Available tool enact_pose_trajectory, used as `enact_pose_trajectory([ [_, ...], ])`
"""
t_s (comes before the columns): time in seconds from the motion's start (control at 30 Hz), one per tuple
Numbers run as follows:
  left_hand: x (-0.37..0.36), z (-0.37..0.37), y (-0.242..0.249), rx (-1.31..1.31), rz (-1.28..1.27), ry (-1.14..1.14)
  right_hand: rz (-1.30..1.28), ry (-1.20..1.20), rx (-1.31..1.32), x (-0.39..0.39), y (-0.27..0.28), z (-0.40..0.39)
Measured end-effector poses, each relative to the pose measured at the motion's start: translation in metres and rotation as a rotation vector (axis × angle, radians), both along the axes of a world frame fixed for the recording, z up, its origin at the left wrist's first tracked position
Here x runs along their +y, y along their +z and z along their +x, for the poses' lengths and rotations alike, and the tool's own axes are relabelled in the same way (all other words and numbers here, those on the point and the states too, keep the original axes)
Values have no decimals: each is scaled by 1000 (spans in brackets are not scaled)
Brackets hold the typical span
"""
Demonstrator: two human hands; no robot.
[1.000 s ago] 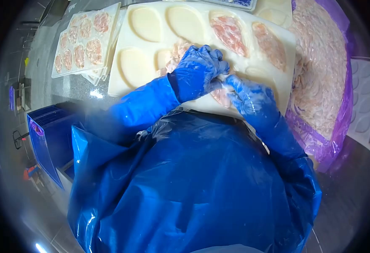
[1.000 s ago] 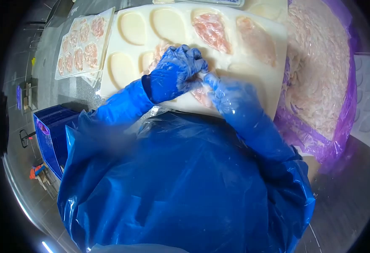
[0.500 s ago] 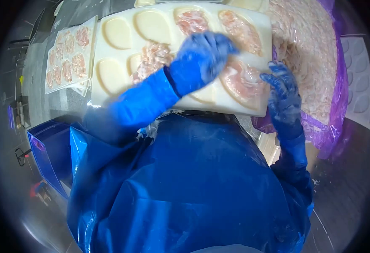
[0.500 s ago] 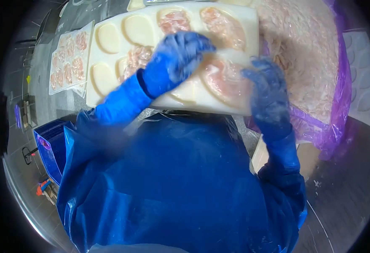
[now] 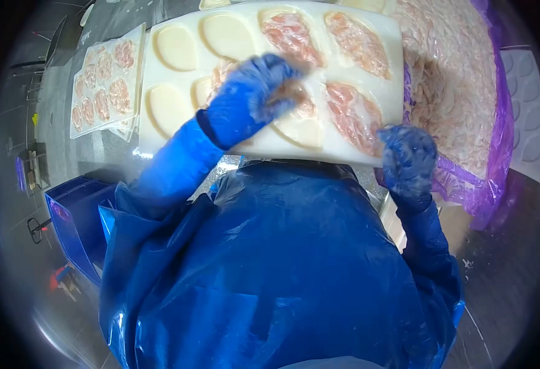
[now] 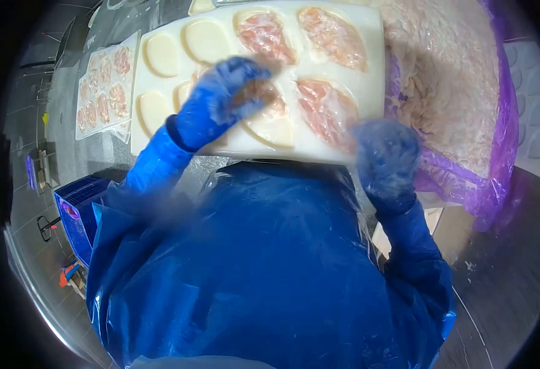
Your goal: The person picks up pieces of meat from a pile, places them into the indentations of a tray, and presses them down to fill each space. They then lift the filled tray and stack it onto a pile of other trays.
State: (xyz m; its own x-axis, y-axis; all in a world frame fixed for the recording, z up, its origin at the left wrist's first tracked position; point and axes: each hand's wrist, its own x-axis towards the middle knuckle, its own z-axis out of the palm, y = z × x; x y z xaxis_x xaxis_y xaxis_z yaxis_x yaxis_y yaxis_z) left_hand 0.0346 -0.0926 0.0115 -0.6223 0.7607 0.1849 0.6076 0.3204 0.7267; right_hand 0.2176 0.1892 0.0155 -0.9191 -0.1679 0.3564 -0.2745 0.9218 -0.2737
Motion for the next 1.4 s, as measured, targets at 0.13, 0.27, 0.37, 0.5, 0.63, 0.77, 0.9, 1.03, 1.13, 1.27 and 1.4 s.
enact_pose_trajectory([
  [0.13, 4, 4, -21, 276, -124, -65, -483, -4, -127, -45, 1, -42],
  [0.27, 5, 6, -28, 315, 3, -38, -157, 54, -138, -86, 5, -84],
  [0.37, 1, -5, -23, -23, 59, -88, -164, -2, -218, -90, -10, -95],
  [0.5, 11, -30, -6, -225, 116, -125, -419, 76, -67, -73, -11, -110],
  [0.63, 30, -77, 32, 94, 227, -112, -668, -58, 51, -75, 24, -139],
  [0.77, 23, -125, -16, 46, 238, -319, -55, 87, 95, -48, -14, -127],
  [0.9, -7, -117, -7, 106, 48, -218, -63, 42, -45, -34, -9, -117],
  [1.03, -1, -79, -12, 406, -175, -295, -199, 63, 173, -59, -11, -161],
  [1.13, -23, -74, -3, 448, -196, -63, 31, 202, -126, -68, -22, -162],
  [1.27, -27, -51, -18, 349, -263, -144, 9, 89, -170, -70, -10, -158],
  [1.4, -13, -70, -28, 424, -253, -55, 69, 181, -136, -78, -26, -191],
])
